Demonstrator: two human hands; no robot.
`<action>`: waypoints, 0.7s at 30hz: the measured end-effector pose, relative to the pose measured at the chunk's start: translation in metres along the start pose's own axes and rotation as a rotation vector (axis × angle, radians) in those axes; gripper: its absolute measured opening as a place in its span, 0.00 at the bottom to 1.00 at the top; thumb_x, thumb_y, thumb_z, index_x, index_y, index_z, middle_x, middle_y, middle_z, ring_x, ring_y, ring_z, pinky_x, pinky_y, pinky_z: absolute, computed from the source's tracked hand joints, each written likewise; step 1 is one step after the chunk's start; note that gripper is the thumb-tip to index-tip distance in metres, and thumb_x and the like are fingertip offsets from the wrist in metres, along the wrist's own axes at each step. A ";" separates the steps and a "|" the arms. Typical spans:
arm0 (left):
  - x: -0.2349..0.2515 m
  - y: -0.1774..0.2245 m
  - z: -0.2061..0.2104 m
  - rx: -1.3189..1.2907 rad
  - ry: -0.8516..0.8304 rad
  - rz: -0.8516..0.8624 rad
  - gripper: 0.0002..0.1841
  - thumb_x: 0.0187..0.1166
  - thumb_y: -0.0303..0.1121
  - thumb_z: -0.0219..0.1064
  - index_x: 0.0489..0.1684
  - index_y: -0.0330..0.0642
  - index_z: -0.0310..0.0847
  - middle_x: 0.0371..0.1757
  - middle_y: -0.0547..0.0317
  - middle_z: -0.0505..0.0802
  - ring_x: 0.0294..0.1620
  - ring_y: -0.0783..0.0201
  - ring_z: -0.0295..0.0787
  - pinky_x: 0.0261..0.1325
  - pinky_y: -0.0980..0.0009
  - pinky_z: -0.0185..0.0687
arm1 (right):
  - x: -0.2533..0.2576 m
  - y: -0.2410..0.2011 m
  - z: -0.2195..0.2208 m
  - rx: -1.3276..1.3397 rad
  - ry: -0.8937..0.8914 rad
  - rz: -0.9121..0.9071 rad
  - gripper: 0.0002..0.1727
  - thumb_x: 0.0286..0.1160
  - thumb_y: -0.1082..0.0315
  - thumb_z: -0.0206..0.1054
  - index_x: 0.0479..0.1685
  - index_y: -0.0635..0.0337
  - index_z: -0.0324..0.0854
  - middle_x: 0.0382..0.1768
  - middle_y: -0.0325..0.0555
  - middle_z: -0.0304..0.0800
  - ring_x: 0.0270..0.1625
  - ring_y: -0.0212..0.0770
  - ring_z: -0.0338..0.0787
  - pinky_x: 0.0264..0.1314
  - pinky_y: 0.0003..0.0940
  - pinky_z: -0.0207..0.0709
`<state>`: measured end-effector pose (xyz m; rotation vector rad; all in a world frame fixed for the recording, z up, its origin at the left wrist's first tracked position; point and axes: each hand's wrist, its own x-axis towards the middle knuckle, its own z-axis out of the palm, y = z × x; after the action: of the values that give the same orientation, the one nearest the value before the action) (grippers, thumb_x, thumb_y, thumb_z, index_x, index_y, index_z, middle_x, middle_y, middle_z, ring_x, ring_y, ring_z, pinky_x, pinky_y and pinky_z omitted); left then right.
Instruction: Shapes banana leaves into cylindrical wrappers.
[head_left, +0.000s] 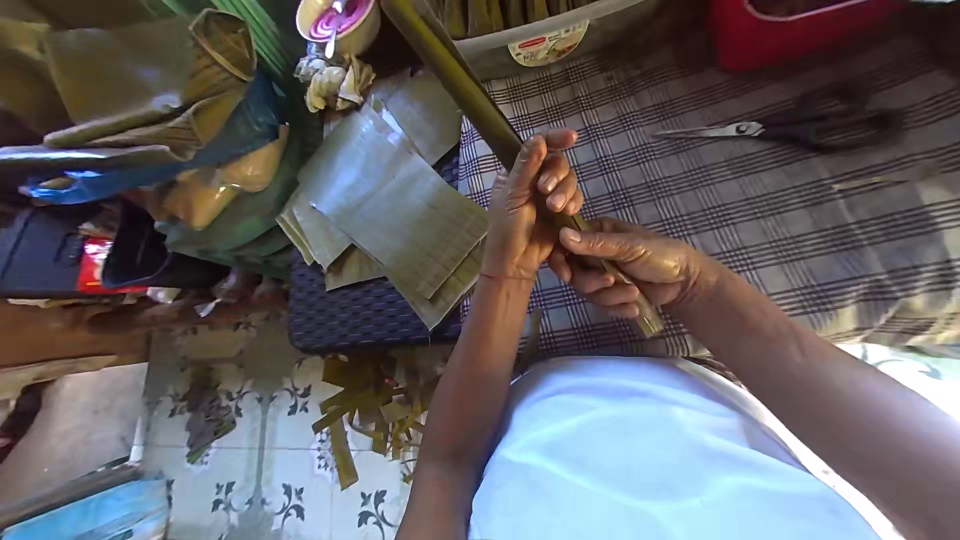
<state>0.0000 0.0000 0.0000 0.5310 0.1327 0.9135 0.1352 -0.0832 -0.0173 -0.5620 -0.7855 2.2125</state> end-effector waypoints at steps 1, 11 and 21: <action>0.001 0.001 0.001 -0.009 -0.008 -0.010 0.18 0.93 0.36 0.47 0.40 0.41 0.84 0.15 0.70 0.80 0.14 0.76 0.76 0.21 0.82 0.74 | 0.000 0.002 -0.005 0.035 -0.069 -0.003 0.21 0.86 0.45 0.62 0.38 0.55 0.82 0.11 0.27 0.70 0.08 0.19 0.73 0.07 0.17 0.72; 0.019 0.050 0.028 0.327 0.313 0.301 0.36 0.94 0.54 0.25 0.44 0.42 0.81 0.14 0.69 0.78 0.13 0.74 0.76 0.20 0.80 0.77 | -0.012 0.017 -0.024 -0.013 -0.131 0.137 0.15 0.80 0.48 0.68 0.40 0.50 0.80 0.12 0.23 0.68 0.08 0.17 0.70 0.08 0.15 0.68; 0.002 0.017 0.032 0.236 0.333 0.166 0.20 0.96 0.39 0.41 0.38 0.46 0.79 0.15 0.71 0.76 0.13 0.76 0.75 0.20 0.82 0.76 | -0.008 0.003 -0.015 -0.056 -0.066 0.133 0.13 0.77 0.52 0.72 0.38 0.50 0.81 0.11 0.23 0.67 0.08 0.17 0.70 0.07 0.15 0.69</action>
<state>-0.0007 -0.0018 0.0362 0.6109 0.5083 1.1524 0.1479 -0.0854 -0.0290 -0.5864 -0.8682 2.3476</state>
